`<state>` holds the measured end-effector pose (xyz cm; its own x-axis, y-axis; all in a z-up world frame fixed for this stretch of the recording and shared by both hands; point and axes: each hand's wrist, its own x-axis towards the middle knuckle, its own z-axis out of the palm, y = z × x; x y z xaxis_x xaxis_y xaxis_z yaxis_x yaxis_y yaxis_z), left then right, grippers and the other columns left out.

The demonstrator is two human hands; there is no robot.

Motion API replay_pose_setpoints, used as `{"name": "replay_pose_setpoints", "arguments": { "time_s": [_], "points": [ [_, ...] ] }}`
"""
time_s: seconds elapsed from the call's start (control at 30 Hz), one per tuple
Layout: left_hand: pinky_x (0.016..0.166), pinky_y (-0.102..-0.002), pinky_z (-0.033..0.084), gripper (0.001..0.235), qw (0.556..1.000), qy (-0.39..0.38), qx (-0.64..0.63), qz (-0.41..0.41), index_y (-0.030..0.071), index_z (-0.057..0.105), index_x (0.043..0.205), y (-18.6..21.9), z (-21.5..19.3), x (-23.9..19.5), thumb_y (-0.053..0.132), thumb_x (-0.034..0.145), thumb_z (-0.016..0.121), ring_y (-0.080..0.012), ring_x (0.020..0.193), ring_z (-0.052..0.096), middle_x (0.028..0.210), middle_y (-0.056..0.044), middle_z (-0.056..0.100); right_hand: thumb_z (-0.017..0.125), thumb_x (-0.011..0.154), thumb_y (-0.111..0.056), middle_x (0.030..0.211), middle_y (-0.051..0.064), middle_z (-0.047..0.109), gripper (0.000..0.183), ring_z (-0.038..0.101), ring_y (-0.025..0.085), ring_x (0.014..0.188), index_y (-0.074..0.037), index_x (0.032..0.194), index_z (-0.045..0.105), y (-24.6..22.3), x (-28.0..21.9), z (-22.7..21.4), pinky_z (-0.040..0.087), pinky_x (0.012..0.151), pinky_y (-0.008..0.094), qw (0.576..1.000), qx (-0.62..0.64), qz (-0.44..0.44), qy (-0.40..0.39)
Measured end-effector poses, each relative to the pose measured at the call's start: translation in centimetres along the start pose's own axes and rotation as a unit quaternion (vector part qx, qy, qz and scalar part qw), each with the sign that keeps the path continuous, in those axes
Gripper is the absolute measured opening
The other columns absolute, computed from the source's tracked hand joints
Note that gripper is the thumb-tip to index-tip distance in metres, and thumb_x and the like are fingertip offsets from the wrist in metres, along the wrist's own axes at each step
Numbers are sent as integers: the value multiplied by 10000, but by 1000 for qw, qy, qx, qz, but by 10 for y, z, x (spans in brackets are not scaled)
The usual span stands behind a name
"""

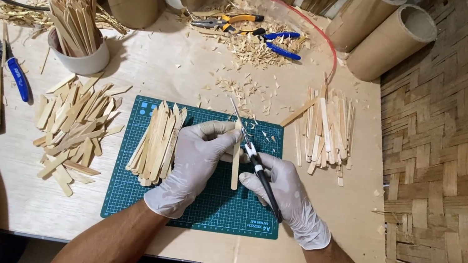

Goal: Cutting thin wooden strips into smaller pieces using scissors on a cutting mat in a workshop.

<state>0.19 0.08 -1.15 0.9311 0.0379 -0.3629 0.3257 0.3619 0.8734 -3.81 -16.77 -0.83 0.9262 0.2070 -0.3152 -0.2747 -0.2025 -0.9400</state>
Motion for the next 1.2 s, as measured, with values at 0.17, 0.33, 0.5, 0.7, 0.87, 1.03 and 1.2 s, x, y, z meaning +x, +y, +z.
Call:
{"name": "replay_pose_setpoints", "arguments": {
  "time_s": [0.17, 0.33, 0.5, 0.7, 0.87, 1.03, 1.2],
  "points": [
    [555, -303, 651, 291, 1000, -2, -5, -4, -60, 788, 1023, 0, 4, -4, 101, 790, 854, -177, 584, 721, 704, -140, 709, 812, 808, -79, 431, 67, 561, 361, 505, 102, 326, 37, 1142, 738, 4, -3, -2, 382, 390, 199, 1000, 11, 12, 11],
    [544, -309, 651, 269, 1000, -3, -7, -6, -65, 791, 989, 6, 7, -11, 95, 783, 857, -191, 572, 725, 687, -147, 711, 793, 803, -49, 429, 69, 562, 339, 498, 100, 314, 41, 1126, 736, -2, -5, -3, 378, 376, 202, 1000, 20, 18, 12],
    [519, -283, 638, 255, 1000, -20, 19, 11, -69, 793, 978, -3, 5, -9, 75, 780, 864, -177, 566, 713, 680, -157, 713, 840, 795, -133, 511, 77, 593, 410, 539, 106, 379, 19, 1158, 725, -2, 2, -8, 401, 422, 211, 1000, 6, -4, 2],
    [521, -273, 637, 254, 999, -21, 19, 13, -79, 791, 978, -1, 7, -11, 69, 783, 857, -162, 569, 706, 676, -147, 710, 824, 807, -121, 475, 66, 568, 356, 514, 107, 357, 23, 1119, 730, -5, 0, -8, 376, 416, 196, 1000, 5, -5, 1],
    [502, -260, 630, 243, 1000, -11, 2, -2, -98, 785, 959, 7, 11, -16, 46, 774, 850, -166, 551, 705, 677, -158, 713, 823, 810, -119, 471, 45, 570, 349, 505, 74, 357, 8, 1125, 744, 5, 6, -9, 357, 410, 163, 1000, 7, 0, 4],
    [496, -256, 628, 248, 1000, -5, -15, -9, -99, 779, 960, -8, 2, -5, 44, 773, 857, -174, 546, 713, 685, -167, 722, 825, 813, -130, 465, 43, 579, 336, 498, 60, 355, 7, 1112, 759, 8, 9, -7, 351, 400, 154, 1000, 4, 8, 8],
    [492, -251, 626, 256, 999, 3, -22, -30, -115, 769, 971, -9, 2, -4, 31, 775, 842, -168, 540, 710, 687, -156, 710, 835, 808, -140, 471, 25, 586, 318, 452, 29, 416, -20, 1098, 786, -6, 4, -5, 339, 420, 161, 1000, -6, 23, 5]
  ]
}}
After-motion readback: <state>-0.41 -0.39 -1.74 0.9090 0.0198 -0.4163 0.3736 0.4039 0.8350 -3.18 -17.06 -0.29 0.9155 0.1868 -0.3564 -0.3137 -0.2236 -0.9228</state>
